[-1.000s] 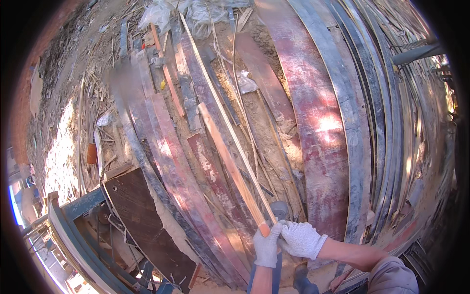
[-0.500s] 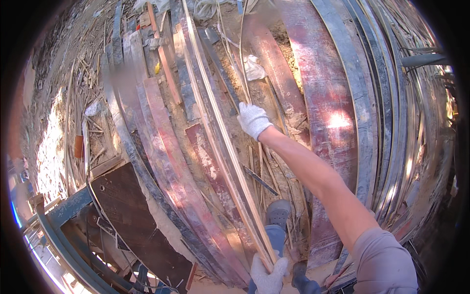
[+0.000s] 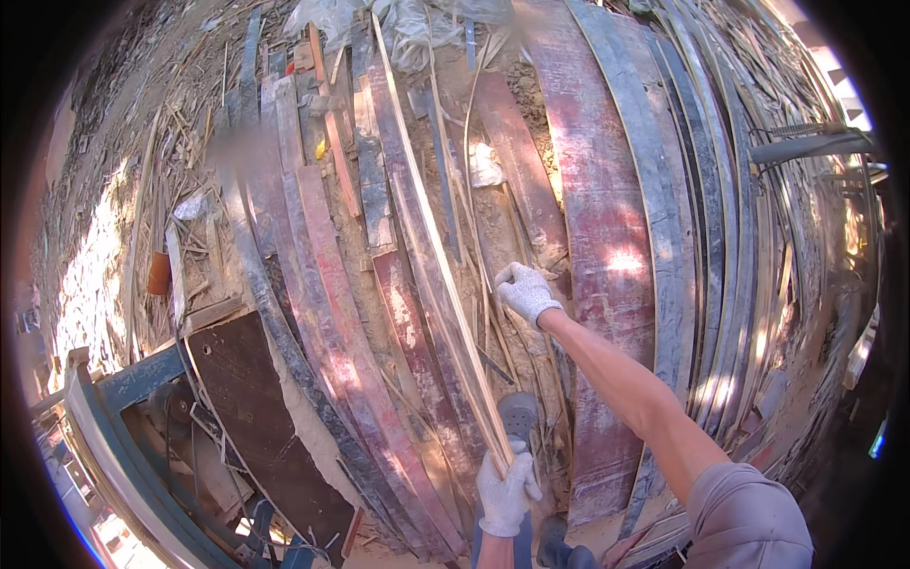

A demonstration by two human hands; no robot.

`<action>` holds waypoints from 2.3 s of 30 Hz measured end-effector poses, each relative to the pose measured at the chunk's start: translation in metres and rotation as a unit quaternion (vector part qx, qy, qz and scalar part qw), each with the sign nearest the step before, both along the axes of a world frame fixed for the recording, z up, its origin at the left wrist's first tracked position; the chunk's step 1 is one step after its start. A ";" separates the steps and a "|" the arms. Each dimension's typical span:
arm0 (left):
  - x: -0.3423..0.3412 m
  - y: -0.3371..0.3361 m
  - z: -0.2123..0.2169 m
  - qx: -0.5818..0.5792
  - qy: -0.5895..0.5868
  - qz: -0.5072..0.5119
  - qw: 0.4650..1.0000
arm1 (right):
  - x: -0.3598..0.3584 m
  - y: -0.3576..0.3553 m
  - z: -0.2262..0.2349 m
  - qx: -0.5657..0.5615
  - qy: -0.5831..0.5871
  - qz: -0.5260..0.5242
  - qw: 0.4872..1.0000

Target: The person sorts and organizes various metal and wooden strips in a cluttered workshop. They pick up, inspect, and place items into piles, occasionally moving between different areas of the workspace.

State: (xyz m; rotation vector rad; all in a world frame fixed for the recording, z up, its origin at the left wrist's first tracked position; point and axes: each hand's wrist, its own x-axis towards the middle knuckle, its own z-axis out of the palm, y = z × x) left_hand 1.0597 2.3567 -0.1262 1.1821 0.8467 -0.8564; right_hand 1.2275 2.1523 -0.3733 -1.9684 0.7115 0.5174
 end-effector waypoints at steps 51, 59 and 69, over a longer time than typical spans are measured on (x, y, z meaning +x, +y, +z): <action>-0.396 0.057 0.235 0.098 -0.352 -0.568 0.737 | -0.548 0.034 0.578 0.464 -0.287 -0.513 0.662; -0.478 0.057 0.340 -0.003 -0.373 -0.590 0.716 | -0.740 0.046 0.652 0.153 -0.349 -0.535 0.754; -0.427 -0.006 0.337 -0.077 -0.256 -0.521 0.811 | -0.696 0.106 0.611 -0.052 -0.130 -0.366 0.920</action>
